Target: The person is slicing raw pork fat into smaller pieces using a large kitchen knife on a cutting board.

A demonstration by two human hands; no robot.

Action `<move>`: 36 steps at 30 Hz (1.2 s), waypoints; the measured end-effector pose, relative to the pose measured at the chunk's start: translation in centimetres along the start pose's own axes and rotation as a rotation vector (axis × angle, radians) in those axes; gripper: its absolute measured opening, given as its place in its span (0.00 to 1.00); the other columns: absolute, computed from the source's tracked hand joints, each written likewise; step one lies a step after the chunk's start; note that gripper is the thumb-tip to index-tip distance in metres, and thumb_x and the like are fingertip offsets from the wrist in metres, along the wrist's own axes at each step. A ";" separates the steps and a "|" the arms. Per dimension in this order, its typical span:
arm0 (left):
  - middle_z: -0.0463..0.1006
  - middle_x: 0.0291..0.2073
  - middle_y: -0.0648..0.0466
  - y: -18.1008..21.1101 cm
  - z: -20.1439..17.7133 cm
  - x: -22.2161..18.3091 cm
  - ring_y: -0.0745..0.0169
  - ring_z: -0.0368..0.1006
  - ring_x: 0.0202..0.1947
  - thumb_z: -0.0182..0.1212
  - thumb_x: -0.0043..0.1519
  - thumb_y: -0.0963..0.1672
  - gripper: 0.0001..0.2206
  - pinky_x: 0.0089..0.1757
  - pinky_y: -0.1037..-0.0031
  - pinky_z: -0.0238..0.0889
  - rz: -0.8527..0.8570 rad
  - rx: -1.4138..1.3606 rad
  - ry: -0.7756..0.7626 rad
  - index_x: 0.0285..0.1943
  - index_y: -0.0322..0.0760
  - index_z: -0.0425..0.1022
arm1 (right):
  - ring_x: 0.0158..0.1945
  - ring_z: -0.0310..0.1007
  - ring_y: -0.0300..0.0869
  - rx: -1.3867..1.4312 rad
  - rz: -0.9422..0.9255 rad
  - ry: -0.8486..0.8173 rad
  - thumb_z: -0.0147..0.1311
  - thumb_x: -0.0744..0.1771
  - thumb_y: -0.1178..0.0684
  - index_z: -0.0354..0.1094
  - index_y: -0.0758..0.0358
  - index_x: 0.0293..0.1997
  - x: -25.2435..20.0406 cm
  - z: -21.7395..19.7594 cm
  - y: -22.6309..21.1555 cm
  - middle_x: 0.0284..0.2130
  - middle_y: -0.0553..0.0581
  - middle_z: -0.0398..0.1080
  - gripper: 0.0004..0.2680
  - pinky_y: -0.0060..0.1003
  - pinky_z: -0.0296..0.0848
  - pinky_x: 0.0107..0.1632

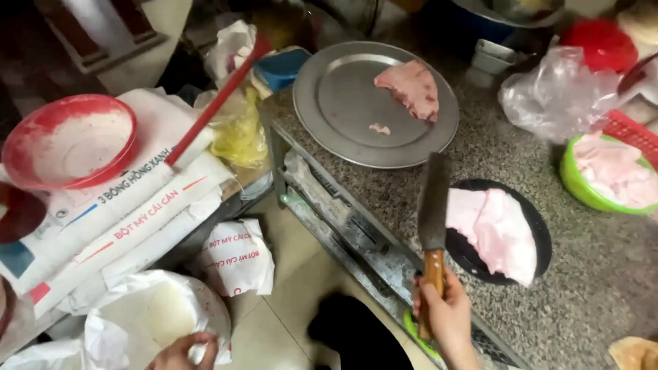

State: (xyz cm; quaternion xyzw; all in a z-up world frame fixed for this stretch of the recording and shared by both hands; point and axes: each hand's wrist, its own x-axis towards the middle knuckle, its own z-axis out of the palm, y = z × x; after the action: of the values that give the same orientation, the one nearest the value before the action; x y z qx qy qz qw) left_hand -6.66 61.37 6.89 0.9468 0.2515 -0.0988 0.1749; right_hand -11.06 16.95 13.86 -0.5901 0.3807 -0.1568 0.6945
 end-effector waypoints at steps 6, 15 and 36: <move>0.86 0.34 0.62 20.2 7.1 8.5 0.51 0.79 0.45 0.68 0.51 0.56 0.08 0.54 0.57 0.56 0.728 -0.183 0.130 0.34 0.64 0.87 | 0.18 0.63 0.44 -0.148 -0.133 0.318 0.55 0.64 0.66 0.66 0.61 0.72 6.2 -7.9 2.3 0.31 0.67 0.76 0.25 0.39 0.67 0.21; 0.68 0.28 0.58 50.2 13.4 13.7 0.47 0.64 0.51 0.58 0.66 0.48 0.13 0.64 0.50 0.42 0.840 0.258 -0.180 0.25 0.49 0.69 | 0.21 0.62 0.55 -0.015 0.196 0.389 0.45 0.79 0.41 0.71 0.77 0.43 14.4 -12.8 -1.6 0.18 0.74 0.60 0.22 0.39 0.59 0.28; 0.79 0.32 0.55 56.9 12.6 27.7 0.43 0.67 0.55 0.52 0.65 0.45 0.12 0.64 0.50 0.43 0.895 0.253 -0.126 0.40 0.48 0.85 | 0.18 0.63 0.58 -0.248 0.128 0.509 0.52 0.74 0.57 0.68 0.75 0.48 15.7 0.3 -10.2 0.21 0.73 0.66 0.07 0.45 0.62 0.25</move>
State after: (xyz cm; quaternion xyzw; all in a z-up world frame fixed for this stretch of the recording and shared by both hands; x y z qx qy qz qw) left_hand 44.80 22.59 3.74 0.9682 -0.2068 -0.1007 0.0982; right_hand 1.92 4.08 18.07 -0.5870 0.5956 -0.2079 0.5074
